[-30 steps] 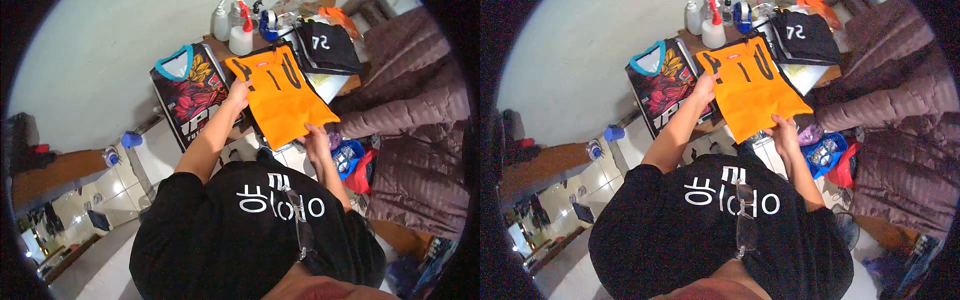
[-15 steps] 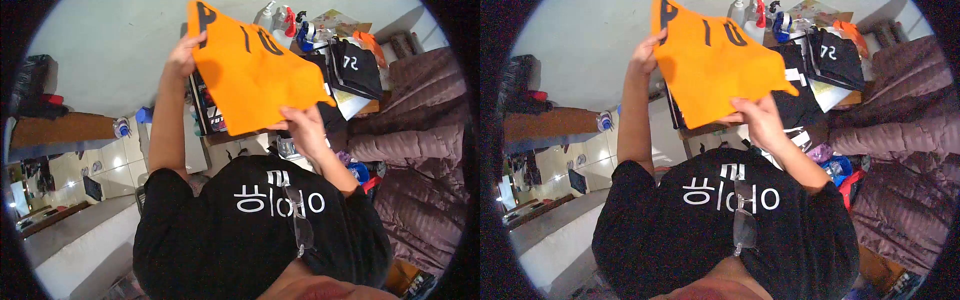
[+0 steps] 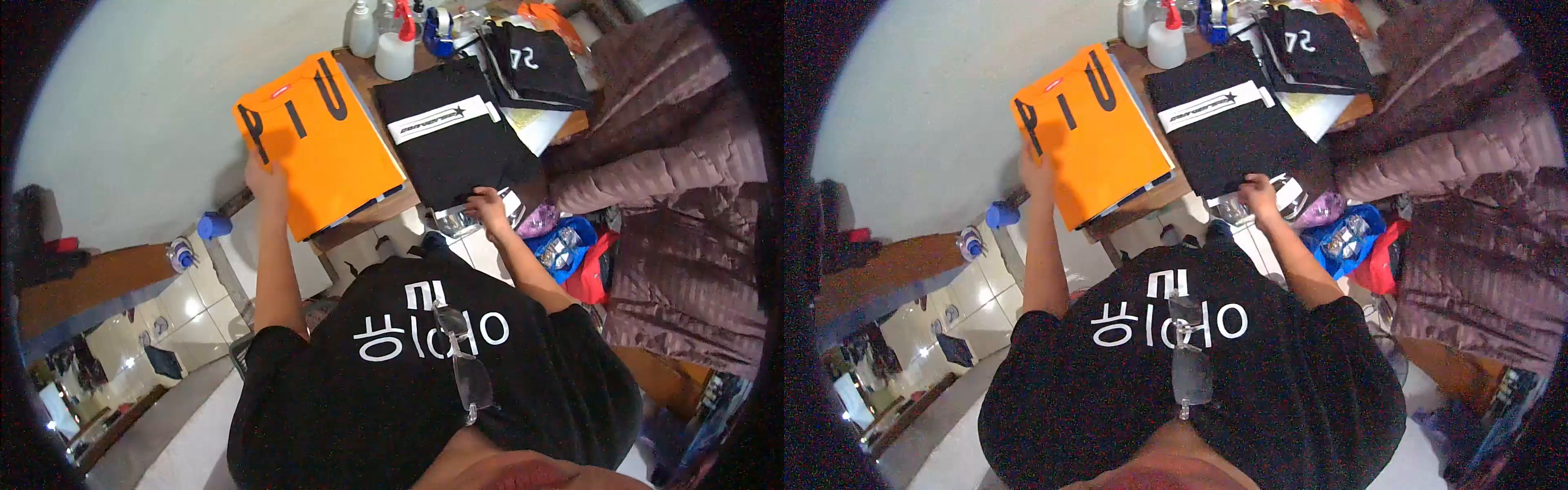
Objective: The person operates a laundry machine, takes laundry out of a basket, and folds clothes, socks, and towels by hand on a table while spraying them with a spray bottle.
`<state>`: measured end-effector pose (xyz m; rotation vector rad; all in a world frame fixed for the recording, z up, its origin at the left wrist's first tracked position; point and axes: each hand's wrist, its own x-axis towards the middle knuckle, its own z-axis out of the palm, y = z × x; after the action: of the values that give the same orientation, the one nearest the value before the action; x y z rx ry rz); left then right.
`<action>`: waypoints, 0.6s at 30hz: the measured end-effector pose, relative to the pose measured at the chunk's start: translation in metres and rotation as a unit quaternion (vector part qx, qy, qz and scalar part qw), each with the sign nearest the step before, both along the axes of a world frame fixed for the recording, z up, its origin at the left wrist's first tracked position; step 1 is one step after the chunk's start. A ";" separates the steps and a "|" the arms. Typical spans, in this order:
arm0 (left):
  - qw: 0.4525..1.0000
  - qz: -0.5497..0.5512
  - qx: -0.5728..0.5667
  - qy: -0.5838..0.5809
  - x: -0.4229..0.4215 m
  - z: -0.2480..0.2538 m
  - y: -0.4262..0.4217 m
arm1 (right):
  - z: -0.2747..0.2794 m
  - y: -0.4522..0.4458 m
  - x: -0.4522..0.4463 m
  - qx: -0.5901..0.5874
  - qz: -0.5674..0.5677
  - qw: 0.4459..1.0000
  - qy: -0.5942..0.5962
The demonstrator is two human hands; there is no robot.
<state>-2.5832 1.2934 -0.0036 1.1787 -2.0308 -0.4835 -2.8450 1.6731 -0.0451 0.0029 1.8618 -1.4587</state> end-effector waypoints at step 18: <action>0.908 -0.168 0.243 -0.296 -0.305 -0.035 0.000 | -0.018 0.000 -0.019 -0.131 -0.175 0.945 -0.245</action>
<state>-2.8880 1.2929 -0.0381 1.3830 -2.7711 -0.9331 -2.8640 1.6731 -0.0631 0.5441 1.2957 -1.7430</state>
